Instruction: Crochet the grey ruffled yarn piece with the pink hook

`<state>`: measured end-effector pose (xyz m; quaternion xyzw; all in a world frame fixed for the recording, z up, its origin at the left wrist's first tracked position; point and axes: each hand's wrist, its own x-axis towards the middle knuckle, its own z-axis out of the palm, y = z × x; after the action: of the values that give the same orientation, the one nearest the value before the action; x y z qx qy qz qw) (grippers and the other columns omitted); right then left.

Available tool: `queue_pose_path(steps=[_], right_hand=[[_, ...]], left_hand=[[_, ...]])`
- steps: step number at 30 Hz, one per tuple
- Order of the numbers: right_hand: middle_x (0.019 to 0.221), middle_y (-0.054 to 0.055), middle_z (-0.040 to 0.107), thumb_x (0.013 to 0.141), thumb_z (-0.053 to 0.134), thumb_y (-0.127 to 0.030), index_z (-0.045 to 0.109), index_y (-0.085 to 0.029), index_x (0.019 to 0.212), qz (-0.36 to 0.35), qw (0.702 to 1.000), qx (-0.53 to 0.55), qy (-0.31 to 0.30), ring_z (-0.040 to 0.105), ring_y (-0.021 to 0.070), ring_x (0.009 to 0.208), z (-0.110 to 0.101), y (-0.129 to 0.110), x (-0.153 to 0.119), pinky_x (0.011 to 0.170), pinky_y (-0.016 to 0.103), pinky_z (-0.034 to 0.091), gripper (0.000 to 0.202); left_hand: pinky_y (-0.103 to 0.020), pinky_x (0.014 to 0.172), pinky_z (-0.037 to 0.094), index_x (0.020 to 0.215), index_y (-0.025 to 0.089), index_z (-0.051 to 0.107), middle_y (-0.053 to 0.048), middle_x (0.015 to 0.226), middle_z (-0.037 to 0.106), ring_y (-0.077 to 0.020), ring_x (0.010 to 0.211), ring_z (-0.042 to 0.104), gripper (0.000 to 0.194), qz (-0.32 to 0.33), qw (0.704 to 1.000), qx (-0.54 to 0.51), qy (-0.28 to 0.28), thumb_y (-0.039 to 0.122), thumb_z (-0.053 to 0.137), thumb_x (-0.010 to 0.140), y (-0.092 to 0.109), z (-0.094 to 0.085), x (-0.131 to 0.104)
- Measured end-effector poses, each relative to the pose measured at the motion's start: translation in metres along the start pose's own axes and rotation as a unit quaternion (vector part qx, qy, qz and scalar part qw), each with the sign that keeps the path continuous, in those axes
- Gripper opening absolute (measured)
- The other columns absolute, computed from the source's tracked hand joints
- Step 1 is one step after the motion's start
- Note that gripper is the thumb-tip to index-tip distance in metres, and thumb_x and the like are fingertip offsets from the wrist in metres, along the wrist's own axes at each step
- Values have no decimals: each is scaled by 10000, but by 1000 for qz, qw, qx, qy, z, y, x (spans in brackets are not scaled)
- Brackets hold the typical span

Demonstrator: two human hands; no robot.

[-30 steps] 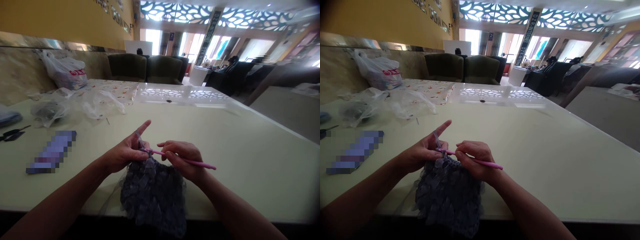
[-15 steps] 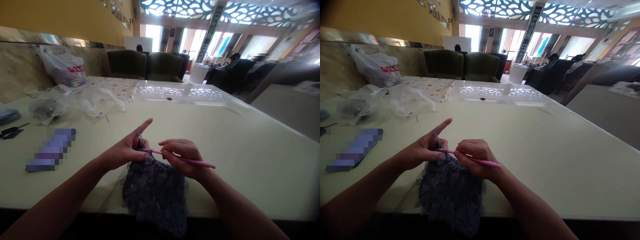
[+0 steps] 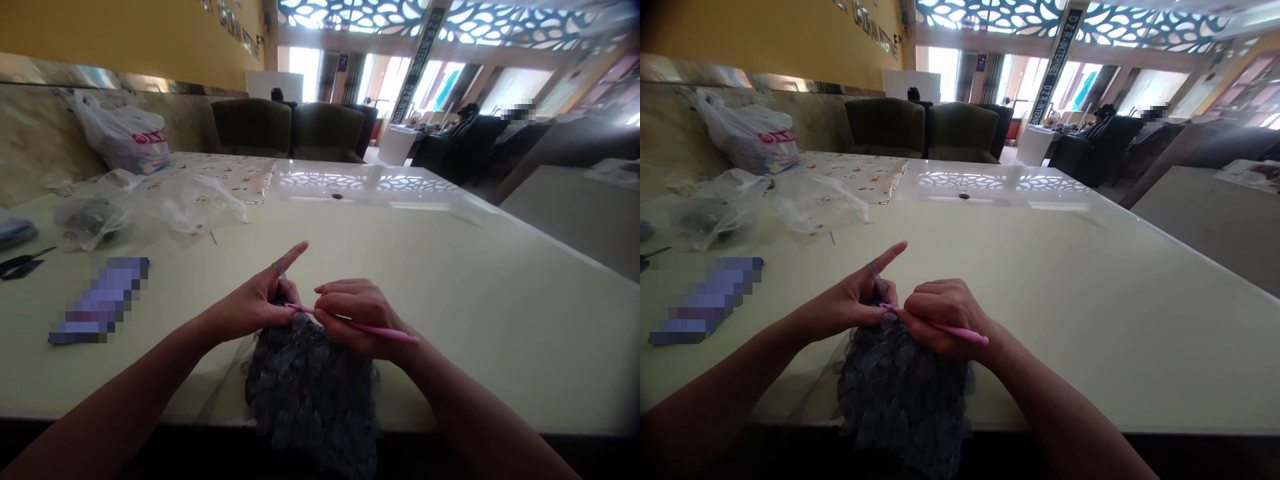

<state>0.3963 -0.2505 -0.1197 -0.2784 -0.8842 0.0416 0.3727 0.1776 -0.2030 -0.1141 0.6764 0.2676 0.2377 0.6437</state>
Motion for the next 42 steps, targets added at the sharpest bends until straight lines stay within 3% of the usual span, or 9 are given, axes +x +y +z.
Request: queue_pose_path(steps=[6,10,13,20,24,27,33,37,42], right_hand=[[537,-34,489,942,486,-175,510,-190,614,6,999,-39,16,426,89,488,6,-3,3,542,234,410,328],[695,8,646,944,544,-189,635,-176,917,-6,995,-48,86,572,104,585,14,-2,3,597,235,469,96],[807,43,690,944,562,-167,634,-157,1041,-9,997,11,78,631,119,672,14,-1,1,622,235,487,121],[753,6,666,924,582,-164,646,-158,856,172,957,223,66,612,105,665,4,-5,2,621,213,476,94],[741,8,645,930,568,-169,634,-160,825,180,957,221,61,590,107,662,3,-4,3,620,225,456,124],[762,9,626,928,565,-147,632,-164,857,147,970,183,58,564,97,651,5,-2,2,610,220,439,99],[850,45,640,959,530,-156,631,-175,1116,53,993,95,44,589,127,719,11,-2,2,642,258,469,188],[839,39,652,978,519,-200,636,-205,1179,67,997,29,40,596,138,741,15,-4,2,654,268,481,233],[796,22,660,985,500,-184,655,-193,1131,83,996,-15,11,577,126,695,20,-2,1,646,259,452,213]], left_hand=[[-238,671,403,1553,381,149,27,821,634,-115,719,530,974,6,1000,-1,9,155,719,796,0,2,1],[-250,712,421,1550,404,135,11,914,628,-126,790,549,1004,5,999,-48,21,182,747,784,-1,0,1],[-243,705,419,1540,425,162,22,901,611,-121,789,540,992,-7,999,-41,29,209,764,782,-1,-1,1],[-243,715,427,1530,448,184,10,962,592,-127,831,541,974,-2,996,-83,-28,198,763,787,-2,-11,2],[-283,805,440,1524,401,267,-29,1052,607,-173,959,557,897,14,992,-92,-83,175,741,796,-9,-30,5],[-266,772,439,1517,384,296,-28,1035,610,-155,913,551,829,20,993,-90,-72,170,701,826,-12,-36,8],[-238,736,445,1522,378,277,-11,1034,571,-126,861,542,872,2,997,-74,-19,132,693,797,-9,-19,6],[-226,684,441,1534,372,245,-18,1090,537,-105,804,537,897,-5,999,15,35,115,656,780,-4,-5,4],[-225,635,443,1546,351,220,-49,1201,522,-96,756,537,912,-5,994,91,60,111,611,758,-2,7,4]])
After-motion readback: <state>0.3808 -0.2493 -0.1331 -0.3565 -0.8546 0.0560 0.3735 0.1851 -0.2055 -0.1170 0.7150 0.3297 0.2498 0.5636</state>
